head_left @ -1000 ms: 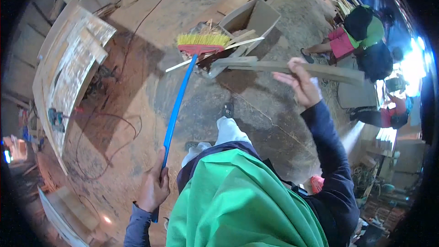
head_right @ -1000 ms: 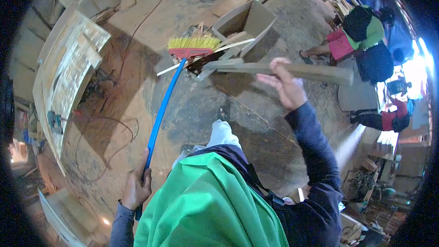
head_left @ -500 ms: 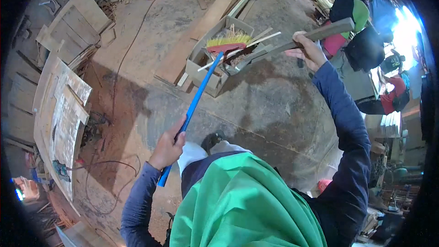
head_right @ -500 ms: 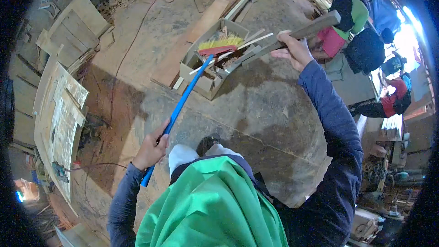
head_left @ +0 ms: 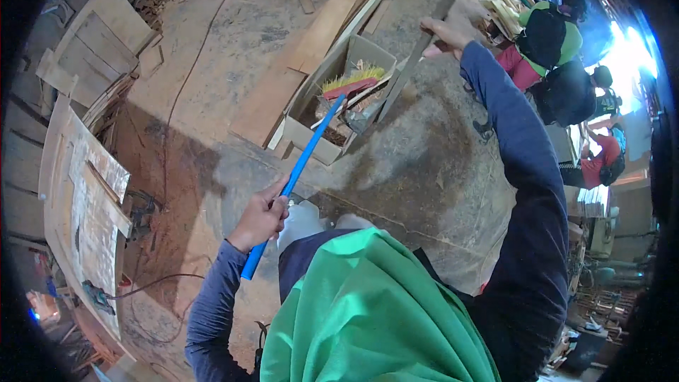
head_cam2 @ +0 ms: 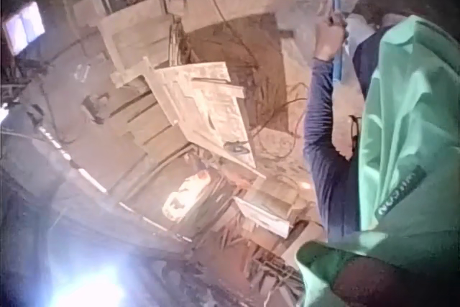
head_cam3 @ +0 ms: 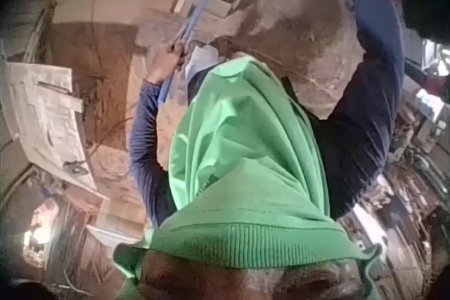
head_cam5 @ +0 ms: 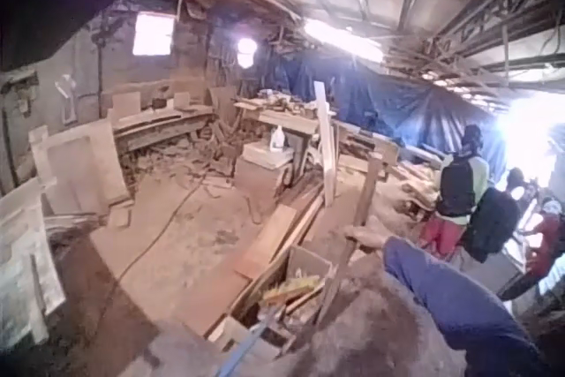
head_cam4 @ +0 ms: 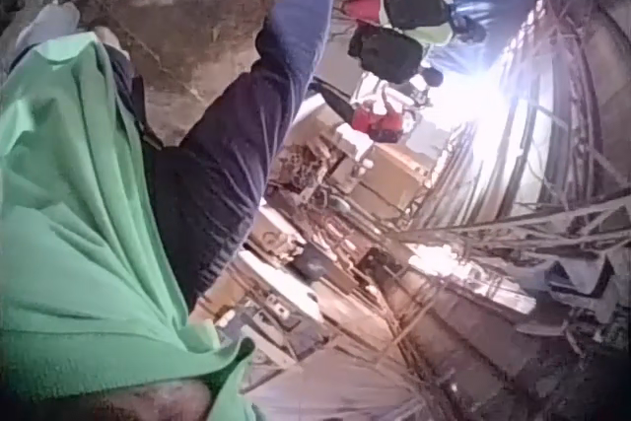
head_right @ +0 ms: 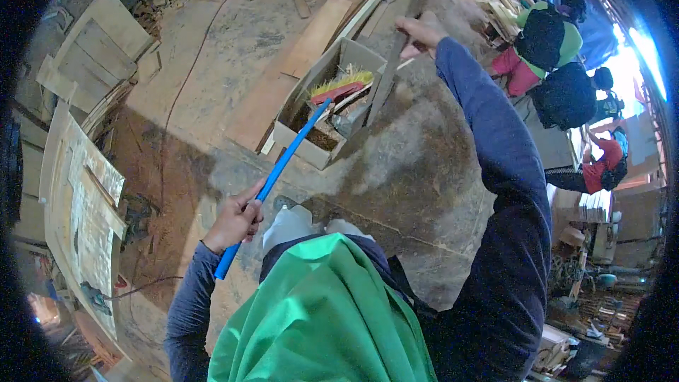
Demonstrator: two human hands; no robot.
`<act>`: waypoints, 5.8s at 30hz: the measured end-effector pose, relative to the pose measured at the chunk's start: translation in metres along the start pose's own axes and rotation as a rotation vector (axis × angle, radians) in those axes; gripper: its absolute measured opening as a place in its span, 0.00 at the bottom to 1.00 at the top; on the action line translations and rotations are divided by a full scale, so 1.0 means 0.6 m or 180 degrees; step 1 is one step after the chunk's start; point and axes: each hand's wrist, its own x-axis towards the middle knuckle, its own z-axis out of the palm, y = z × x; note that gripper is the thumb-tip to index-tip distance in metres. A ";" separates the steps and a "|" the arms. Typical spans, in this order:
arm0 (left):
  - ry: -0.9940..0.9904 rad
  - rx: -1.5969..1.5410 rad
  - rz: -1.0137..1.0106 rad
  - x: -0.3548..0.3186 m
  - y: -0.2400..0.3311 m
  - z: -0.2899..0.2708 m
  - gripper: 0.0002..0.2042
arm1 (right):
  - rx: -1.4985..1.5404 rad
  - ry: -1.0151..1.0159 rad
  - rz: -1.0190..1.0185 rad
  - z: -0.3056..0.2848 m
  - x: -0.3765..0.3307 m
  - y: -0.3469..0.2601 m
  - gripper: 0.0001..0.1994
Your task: Sweep sawdust and wood scraps into a dustpan and empty it into a bin.
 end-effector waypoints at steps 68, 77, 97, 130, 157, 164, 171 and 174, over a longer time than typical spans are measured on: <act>0.1996 -0.2922 -0.0201 0.249 0.017 0.332 0.21 | -0.1129 -0.0675 -0.2079 0.416 0.478 0.087 0.30; 0.1915 -0.3099 -0.0153 0.255 0.003 0.386 0.23 | -0.0507 0.0484 -0.1941 0.280 0.506 0.133 0.28; 0.2127 -0.3350 0.0626 0.188 -0.022 0.721 0.22 | 0.1349 -0.0175 -0.2320 -0.137 0.442 0.097 0.12; 0.3257 -0.2713 0.0389 0.434 0.001 1.075 0.15 | 0.0556 -0.1653 -0.1193 -0.508 0.473 0.329 0.30; 0.3486 -0.1446 -0.1074 0.469 -0.470 0.896 0.16 | 0.2326 -0.0437 -0.1248 -0.468 0.162 0.671 0.06; 0.4266 -0.0293 -0.0932 0.498 -0.434 0.934 0.17 | 0.1777 -0.0139 -0.1587 -0.466 0.127 0.736 0.05; 0.3890 -0.0738 -0.0540 0.548 -0.387 0.980 0.17 | 0.1876 0.0067 -0.1380 -0.467 0.097 0.720 0.07; 0.3743 -0.0904 -0.0420 0.563 -0.369 0.996 0.17 | 0.1998 -0.0025 -0.1468 -0.461 0.095 0.713 0.06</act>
